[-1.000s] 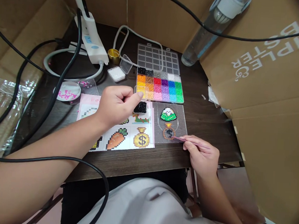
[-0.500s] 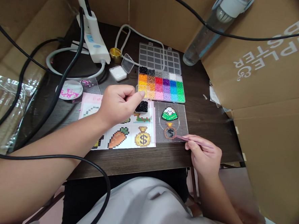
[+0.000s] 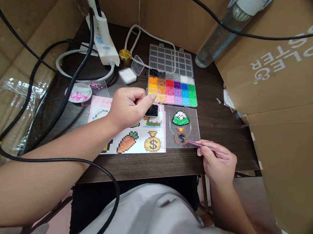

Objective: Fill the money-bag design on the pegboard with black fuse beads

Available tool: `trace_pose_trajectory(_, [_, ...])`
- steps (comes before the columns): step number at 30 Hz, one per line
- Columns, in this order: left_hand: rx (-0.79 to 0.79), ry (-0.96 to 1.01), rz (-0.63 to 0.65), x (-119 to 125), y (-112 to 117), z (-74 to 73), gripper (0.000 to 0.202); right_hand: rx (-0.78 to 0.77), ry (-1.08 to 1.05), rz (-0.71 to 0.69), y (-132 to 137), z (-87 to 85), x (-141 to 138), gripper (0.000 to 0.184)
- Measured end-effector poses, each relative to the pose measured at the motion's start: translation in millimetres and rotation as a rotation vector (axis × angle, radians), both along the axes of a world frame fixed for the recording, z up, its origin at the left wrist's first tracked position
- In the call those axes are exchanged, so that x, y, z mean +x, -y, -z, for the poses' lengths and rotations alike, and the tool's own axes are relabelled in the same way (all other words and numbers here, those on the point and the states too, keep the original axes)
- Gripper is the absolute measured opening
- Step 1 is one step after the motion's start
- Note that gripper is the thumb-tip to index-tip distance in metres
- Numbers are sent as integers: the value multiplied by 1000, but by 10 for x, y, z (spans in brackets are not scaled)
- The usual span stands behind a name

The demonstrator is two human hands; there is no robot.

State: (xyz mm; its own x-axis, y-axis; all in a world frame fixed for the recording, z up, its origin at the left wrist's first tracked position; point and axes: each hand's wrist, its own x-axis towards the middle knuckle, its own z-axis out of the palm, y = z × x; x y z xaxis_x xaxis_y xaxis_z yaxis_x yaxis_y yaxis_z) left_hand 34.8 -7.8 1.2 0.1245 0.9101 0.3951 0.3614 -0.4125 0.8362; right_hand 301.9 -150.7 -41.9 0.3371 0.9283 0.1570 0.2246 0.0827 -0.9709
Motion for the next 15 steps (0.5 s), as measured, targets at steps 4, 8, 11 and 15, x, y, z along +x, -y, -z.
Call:
trace_pose_trajectory(4, [18,3,2,-3,-5,8,49,27,-15,-30,-28,-15,-5,9])
trace_pose_trajectory(8, [19,13,-7,-10,-5,8,48,165,19,-121,-247,-215,-63,10])
trace_pose_trajectory(11, [36,11,-7,-24,-7,12,47,253,28,-235,-578,-463,-168,15])
trace_pose_trajectory(15, [48,1,-11,-47,-12,23,48,226,139,-329,-1079,-666,-403,7])
